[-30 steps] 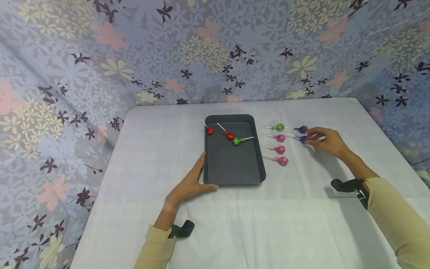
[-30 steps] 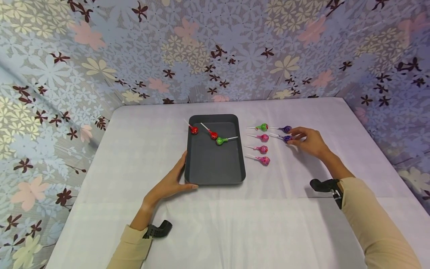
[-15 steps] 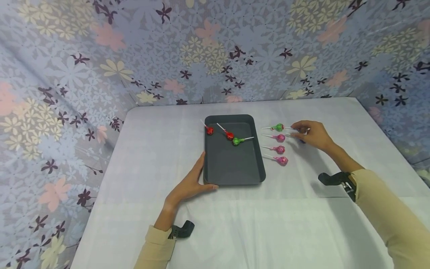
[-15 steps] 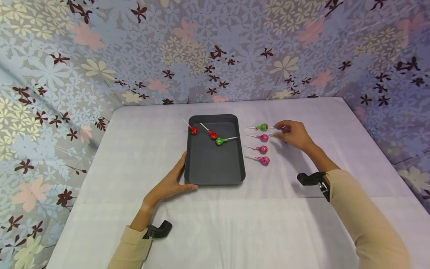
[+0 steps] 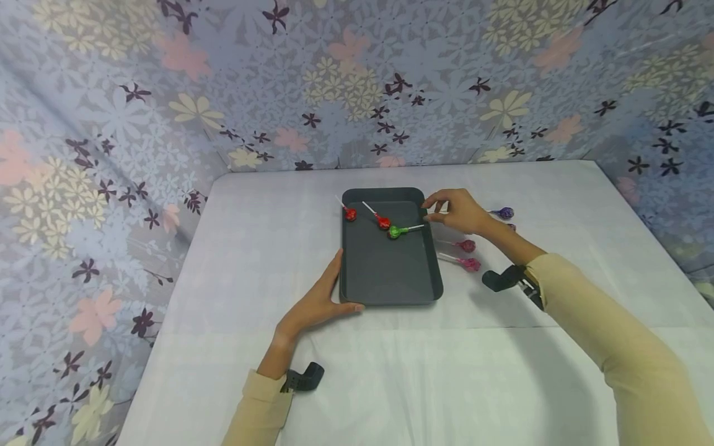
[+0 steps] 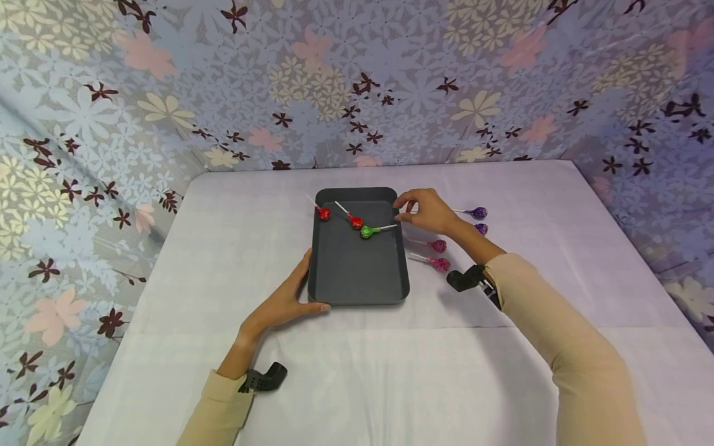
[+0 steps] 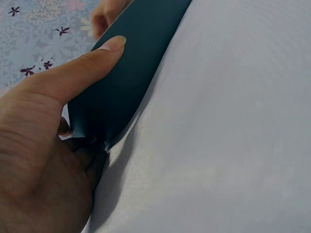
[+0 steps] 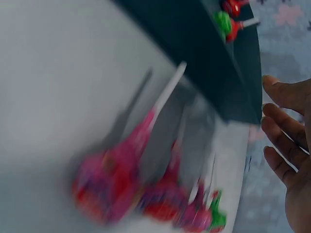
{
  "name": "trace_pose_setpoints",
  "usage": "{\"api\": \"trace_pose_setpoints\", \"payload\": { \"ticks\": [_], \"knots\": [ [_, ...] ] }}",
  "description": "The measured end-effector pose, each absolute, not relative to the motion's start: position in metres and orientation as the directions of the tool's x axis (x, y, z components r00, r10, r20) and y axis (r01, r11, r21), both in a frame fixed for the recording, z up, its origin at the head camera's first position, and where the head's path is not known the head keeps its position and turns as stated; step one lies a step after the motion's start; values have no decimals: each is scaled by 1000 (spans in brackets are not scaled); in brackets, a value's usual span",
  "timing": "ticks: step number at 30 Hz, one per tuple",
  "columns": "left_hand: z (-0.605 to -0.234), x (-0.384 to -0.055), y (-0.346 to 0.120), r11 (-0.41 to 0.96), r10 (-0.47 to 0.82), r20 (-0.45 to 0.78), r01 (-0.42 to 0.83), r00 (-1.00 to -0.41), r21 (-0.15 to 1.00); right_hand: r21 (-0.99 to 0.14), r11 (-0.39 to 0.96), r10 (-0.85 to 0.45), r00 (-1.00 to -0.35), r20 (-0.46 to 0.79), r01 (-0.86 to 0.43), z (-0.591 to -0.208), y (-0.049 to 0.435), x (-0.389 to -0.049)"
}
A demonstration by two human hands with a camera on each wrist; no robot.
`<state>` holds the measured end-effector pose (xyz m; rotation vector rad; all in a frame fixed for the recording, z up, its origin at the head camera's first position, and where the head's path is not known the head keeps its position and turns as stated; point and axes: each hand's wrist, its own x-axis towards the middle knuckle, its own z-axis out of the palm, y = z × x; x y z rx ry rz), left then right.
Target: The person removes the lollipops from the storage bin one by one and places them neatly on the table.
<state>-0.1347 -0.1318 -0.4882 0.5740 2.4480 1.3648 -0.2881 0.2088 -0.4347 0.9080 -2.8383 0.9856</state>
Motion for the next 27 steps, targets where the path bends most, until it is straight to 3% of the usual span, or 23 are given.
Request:
{"api": "trace_pose_setpoints", "payload": {
  "ticks": [12, 27],
  "knots": [
    [-486, -134, -133, 473, 466, -72, 179, -882, 862, -531, 628, -655, -755, 33, -569, -430, 146, -301],
    [-487, -135, -133, 478, 466, -74, 180, -882, 860, -422, 721, -636, -766, -91, -549, -433, 110, -299]
  ]
}}
